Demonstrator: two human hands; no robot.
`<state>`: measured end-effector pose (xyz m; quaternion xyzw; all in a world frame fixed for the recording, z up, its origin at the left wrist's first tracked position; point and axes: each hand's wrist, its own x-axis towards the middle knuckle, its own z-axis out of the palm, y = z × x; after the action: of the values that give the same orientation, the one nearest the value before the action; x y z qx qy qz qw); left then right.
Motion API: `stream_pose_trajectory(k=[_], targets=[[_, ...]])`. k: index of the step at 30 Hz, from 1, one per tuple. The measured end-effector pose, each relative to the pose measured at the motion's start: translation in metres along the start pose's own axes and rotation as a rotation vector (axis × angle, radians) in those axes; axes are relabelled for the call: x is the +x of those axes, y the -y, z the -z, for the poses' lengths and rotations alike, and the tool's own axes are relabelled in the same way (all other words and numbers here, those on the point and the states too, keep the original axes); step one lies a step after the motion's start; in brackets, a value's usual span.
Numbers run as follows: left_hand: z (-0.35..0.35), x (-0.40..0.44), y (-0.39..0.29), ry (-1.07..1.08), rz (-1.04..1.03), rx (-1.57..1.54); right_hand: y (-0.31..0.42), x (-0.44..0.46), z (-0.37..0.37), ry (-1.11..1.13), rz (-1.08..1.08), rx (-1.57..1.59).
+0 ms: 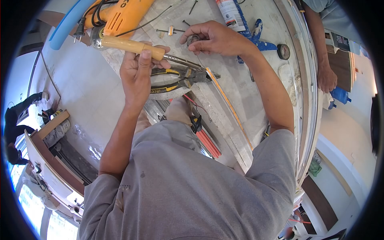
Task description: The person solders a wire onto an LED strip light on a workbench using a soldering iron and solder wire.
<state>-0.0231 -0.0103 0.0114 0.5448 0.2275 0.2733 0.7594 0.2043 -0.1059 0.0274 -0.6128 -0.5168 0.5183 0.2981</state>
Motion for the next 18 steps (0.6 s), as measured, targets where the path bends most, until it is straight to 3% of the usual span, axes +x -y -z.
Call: stream_pose_trajectory(k=[18], targets=[[0.0, -0.0001, -0.0002, -0.011, -0.002, -0.002, 0.004, -0.001, 0.0002, -0.004, -0.011, 0.01]])
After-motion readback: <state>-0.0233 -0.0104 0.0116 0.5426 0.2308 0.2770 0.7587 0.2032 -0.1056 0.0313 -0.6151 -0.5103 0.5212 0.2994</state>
